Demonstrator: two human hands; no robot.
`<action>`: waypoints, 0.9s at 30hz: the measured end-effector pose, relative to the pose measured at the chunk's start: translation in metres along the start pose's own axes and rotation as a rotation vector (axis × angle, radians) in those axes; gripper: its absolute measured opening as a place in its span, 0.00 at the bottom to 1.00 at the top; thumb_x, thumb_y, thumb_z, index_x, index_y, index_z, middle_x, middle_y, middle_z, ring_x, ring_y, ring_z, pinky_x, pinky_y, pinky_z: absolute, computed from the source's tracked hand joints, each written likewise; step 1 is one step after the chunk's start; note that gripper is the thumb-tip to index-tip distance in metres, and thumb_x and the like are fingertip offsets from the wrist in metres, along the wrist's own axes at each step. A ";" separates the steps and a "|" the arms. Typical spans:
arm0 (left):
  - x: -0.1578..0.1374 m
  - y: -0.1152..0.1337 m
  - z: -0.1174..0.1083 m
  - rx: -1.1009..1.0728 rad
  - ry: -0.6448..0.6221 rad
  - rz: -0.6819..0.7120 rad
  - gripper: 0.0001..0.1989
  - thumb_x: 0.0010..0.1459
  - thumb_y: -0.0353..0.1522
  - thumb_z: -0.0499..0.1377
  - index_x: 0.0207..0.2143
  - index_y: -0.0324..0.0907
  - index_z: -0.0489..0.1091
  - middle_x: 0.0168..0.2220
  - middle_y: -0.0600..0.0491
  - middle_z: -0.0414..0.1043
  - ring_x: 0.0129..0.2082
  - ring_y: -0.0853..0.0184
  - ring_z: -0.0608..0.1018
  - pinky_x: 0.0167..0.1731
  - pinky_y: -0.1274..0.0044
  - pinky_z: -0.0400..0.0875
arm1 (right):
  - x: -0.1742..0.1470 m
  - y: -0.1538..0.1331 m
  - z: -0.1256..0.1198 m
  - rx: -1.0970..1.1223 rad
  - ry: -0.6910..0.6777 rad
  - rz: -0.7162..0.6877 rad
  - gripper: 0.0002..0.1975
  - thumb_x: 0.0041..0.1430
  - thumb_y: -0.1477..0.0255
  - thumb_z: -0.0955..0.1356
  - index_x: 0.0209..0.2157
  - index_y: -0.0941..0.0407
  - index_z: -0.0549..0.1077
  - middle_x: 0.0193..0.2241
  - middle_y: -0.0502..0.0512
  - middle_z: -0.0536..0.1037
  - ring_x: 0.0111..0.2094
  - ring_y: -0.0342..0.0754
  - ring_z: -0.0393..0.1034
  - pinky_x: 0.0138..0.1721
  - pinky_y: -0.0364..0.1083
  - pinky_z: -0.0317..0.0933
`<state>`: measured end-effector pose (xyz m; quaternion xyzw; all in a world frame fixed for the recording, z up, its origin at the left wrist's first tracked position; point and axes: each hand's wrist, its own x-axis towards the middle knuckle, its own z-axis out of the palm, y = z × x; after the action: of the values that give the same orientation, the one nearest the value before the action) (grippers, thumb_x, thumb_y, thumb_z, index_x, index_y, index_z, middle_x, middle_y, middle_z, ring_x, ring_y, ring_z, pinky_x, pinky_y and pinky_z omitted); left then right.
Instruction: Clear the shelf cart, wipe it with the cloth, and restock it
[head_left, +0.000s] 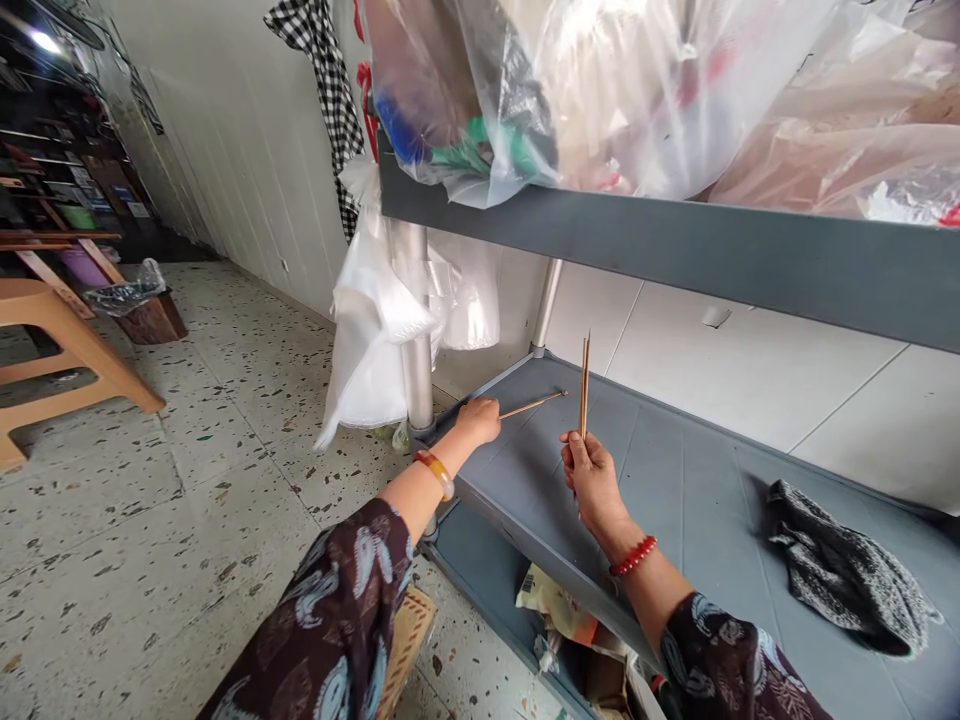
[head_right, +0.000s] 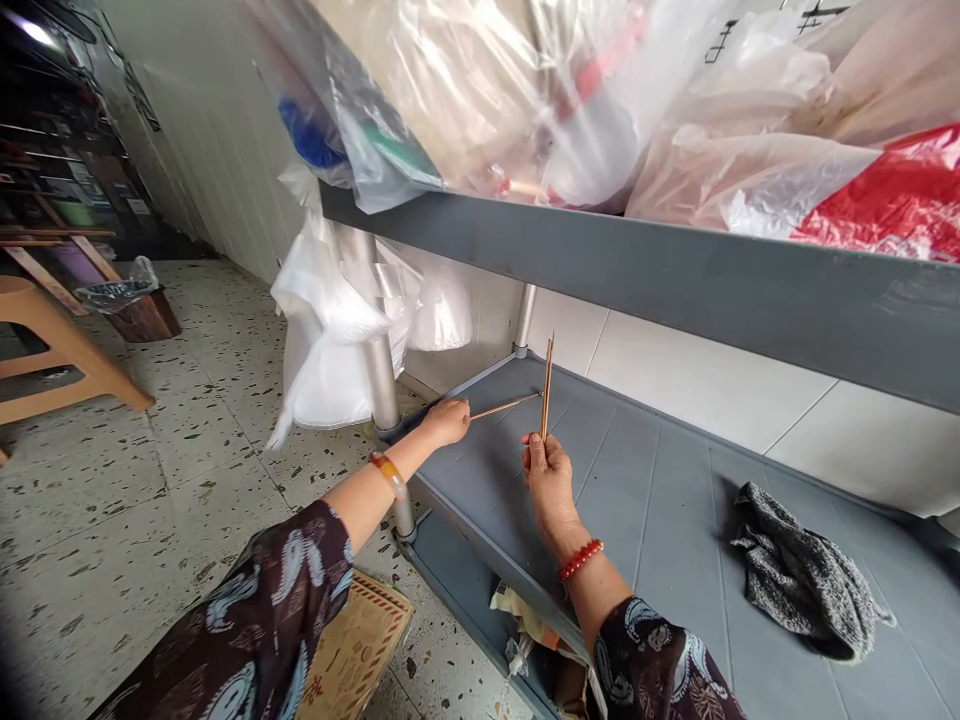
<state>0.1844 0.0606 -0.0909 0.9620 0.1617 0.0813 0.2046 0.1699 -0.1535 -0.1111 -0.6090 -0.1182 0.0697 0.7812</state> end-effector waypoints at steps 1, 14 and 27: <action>-0.005 -0.002 -0.003 -0.041 0.028 0.016 0.07 0.63 0.33 0.59 0.40 0.39 0.72 0.42 0.48 0.75 0.43 0.63 0.77 0.45 0.66 0.72 | 0.000 0.000 0.000 0.013 0.009 0.004 0.22 0.51 0.49 0.70 0.32 0.54 0.71 0.18 0.41 0.59 0.17 0.37 0.48 0.16 0.39 0.42; -0.063 0.080 0.032 -0.621 0.188 0.301 0.09 0.59 0.25 0.51 0.27 0.46 0.58 0.22 0.61 0.64 0.26 0.70 0.70 0.32 0.78 0.63 | 0.006 -0.015 -0.008 0.179 0.044 0.019 0.25 0.44 0.53 0.76 0.39 0.54 0.73 0.19 0.39 0.59 0.17 0.36 0.45 0.16 0.40 0.40; -0.072 0.084 0.052 -0.978 0.129 0.229 0.05 0.64 0.32 0.50 0.37 0.45 0.65 0.35 0.54 0.72 0.32 0.69 0.77 0.36 0.75 0.74 | 0.011 -0.027 -0.020 -0.015 0.129 -0.379 0.19 0.58 0.52 0.67 0.41 0.52 0.68 0.29 0.47 0.70 0.31 0.43 0.68 0.41 0.48 0.66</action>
<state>0.1521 -0.0563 -0.1090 0.7581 0.0104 0.2288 0.6106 0.1845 -0.1760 -0.0889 -0.5850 -0.1809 -0.1188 0.7817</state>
